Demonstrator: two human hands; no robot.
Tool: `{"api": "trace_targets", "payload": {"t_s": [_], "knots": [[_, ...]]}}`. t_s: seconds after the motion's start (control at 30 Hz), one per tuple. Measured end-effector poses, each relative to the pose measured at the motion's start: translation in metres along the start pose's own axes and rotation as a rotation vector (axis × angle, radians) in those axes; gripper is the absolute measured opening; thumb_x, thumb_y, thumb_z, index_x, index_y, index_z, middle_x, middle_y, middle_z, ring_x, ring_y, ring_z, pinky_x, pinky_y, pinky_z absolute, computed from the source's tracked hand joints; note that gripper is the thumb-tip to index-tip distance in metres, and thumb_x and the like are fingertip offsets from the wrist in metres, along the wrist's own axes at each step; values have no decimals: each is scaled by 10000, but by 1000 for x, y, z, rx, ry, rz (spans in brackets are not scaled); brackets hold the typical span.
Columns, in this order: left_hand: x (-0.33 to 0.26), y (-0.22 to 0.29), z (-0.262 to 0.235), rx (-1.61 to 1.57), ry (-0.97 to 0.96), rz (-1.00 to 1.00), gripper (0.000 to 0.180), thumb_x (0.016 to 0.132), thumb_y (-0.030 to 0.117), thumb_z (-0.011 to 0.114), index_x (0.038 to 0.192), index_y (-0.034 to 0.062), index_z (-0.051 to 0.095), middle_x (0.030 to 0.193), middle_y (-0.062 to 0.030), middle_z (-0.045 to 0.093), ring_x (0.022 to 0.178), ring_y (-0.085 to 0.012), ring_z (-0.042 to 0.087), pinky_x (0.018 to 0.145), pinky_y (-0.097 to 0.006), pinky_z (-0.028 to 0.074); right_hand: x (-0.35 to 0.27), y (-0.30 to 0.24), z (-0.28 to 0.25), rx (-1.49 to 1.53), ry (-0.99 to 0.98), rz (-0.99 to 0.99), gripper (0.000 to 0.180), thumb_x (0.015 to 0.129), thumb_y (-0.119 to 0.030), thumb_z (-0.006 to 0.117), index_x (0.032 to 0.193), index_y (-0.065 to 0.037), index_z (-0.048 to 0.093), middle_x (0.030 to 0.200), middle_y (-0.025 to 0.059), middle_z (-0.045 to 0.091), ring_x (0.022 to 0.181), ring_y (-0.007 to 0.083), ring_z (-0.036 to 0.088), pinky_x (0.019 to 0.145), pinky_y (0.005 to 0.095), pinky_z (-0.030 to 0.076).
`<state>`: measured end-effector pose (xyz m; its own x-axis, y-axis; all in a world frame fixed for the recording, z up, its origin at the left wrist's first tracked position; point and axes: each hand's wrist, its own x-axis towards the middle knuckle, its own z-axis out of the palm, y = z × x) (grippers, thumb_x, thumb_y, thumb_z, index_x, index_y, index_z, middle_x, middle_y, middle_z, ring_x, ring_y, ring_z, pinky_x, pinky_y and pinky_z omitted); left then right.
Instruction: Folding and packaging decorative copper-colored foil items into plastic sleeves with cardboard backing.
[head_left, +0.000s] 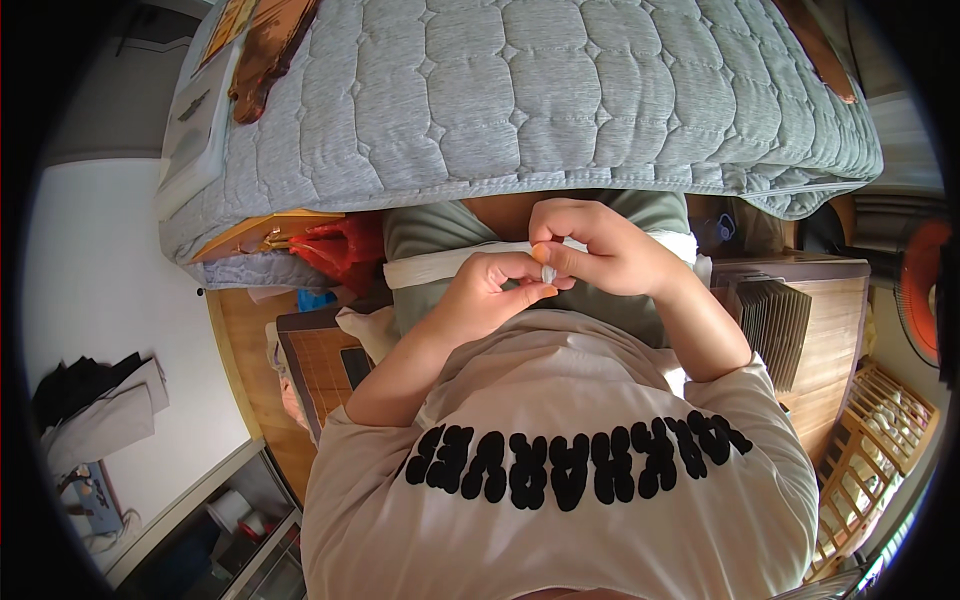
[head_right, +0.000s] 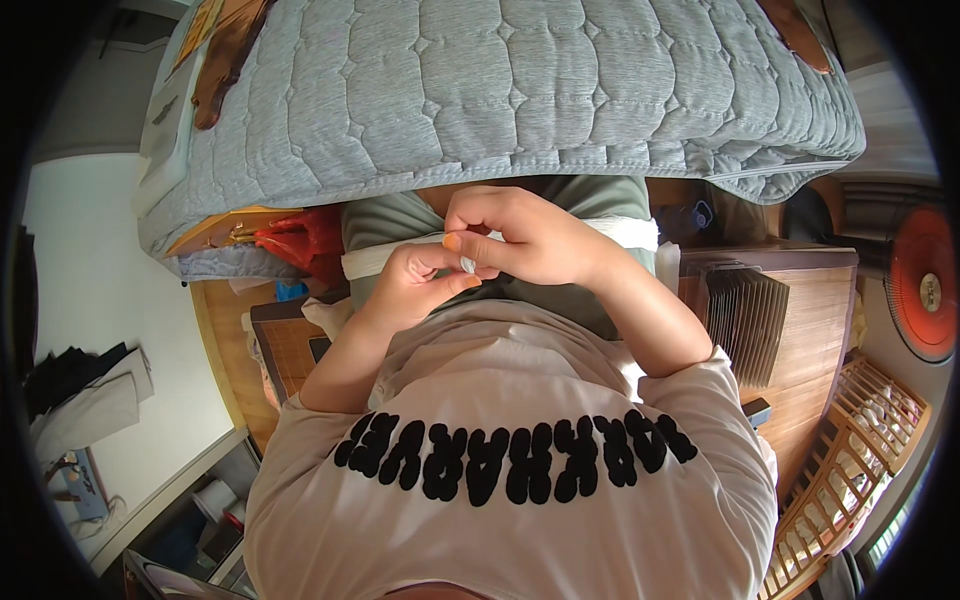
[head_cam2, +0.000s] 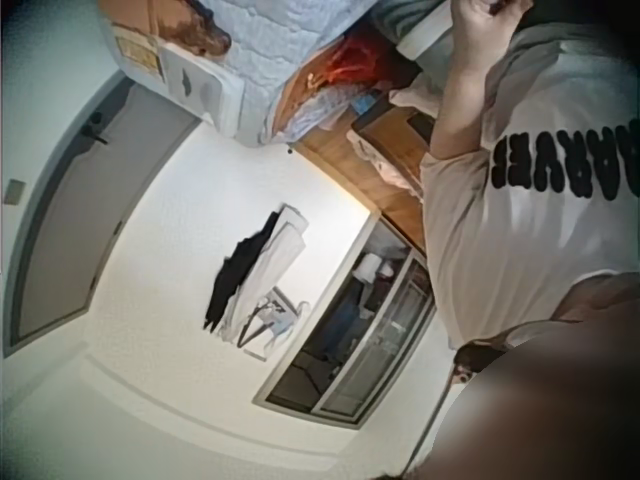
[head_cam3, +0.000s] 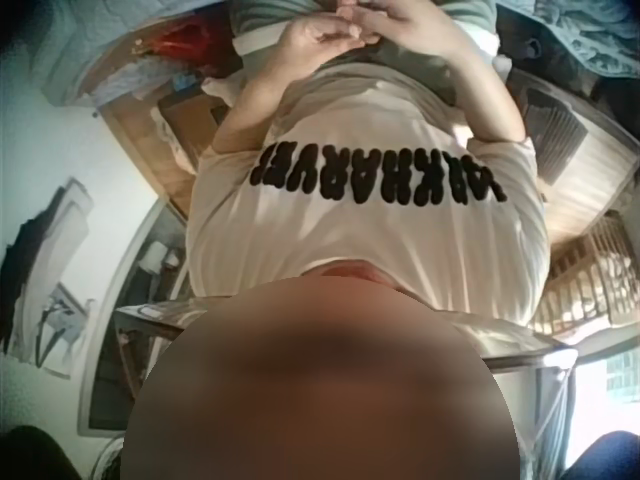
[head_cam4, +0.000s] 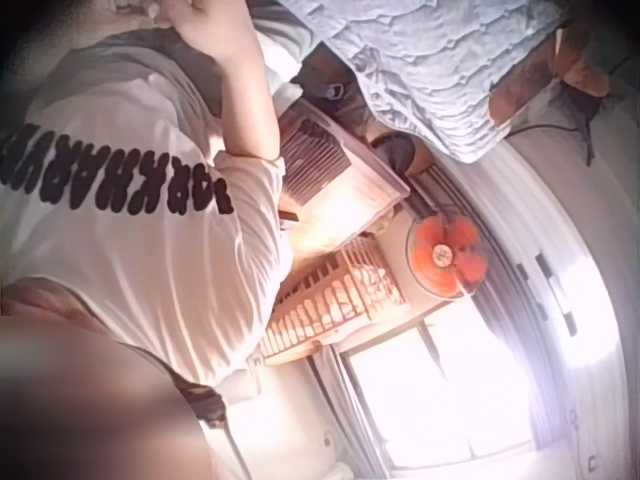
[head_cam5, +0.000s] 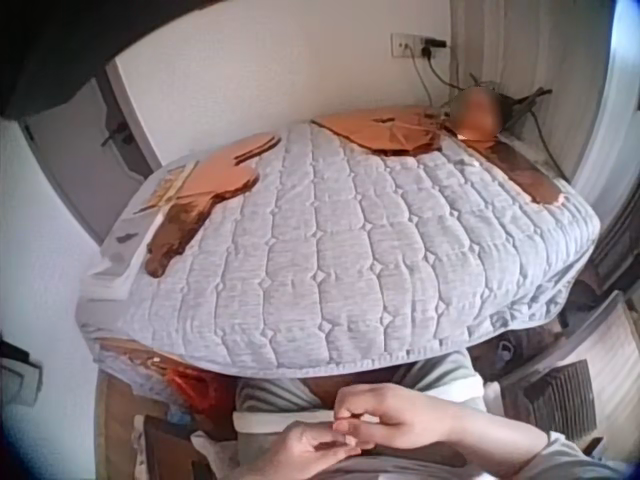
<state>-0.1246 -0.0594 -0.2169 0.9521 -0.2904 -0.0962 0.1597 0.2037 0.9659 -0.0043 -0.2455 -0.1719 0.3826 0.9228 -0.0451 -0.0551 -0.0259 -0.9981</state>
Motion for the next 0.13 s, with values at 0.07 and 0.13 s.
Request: {"api": "trace_targets", "payload": {"t_s": [0.07, 0.13], "knots": [[1, 5, 1, 8, -13, -24, 133, 957, -32, 628, 1077, -19, 684, 1053, -97, 731, 1029, -168, 701, 896, -271, 548, 3, 6, -3, -224, -19, -139, 131, 988, -107, 555, 892, -21, 578, 869, 32, 560, 841, 176, 592, 732, 315, 476], [1, 7, 2, -56, -11, -38, 160, 962, -36, 619, 1108, -8, 677, 1080, -110, 732, 1089, -200, 694, 898, -270, 547, 4, 12, -6, -221, -35, -174, 159, 996, -149, 563, 903, -20, 561, 891, 28, 569, 793, 200, 597, 738, 325, 488]]}}
